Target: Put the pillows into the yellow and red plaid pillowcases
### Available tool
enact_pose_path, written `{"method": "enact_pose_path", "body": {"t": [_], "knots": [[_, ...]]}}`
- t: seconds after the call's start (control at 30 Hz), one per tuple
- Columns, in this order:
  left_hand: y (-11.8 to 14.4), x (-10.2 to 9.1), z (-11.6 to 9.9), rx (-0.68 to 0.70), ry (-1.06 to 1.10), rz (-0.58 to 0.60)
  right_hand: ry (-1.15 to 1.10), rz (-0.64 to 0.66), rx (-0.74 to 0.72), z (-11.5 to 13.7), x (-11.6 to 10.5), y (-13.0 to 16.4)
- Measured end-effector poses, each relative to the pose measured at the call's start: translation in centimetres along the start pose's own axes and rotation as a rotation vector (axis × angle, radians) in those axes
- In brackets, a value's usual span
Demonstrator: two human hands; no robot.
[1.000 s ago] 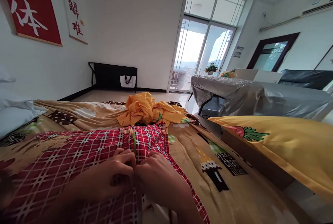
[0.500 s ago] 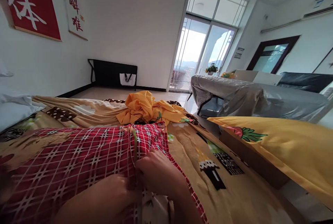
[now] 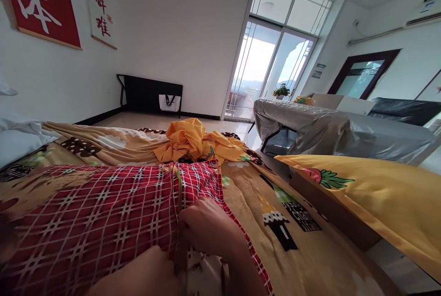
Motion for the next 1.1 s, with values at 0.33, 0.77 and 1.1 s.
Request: {"method": "enact_pose_path", "body": {"t": [0.33,0.77,1.1], "knots": [[-1.4,-7.6,3.8,-0.321,-0.032,-0.335,-0.039,-0.085,-0.008,1.0,-0.7,1.4],[-1.5,-6.1,0.8,0.075,-0.065,-0.151,-0.051,-0.179,-0.068,2.3,-2.2,2.5],[-1.5,-7.6,1.2,0.137,-0.260,-0.273,0.016,-0.235,-0.051,2.3,-2.4,2.3]]}}
Point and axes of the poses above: each hand's wrist, its own y-axis away from the middle knuckle, its own x-axis out of the palm, z = x × y, the point moved 8 cm from there along -y, towards the middle knuckle, and after that the axes turned 2 degrees about -z, right-handed, at the moved point
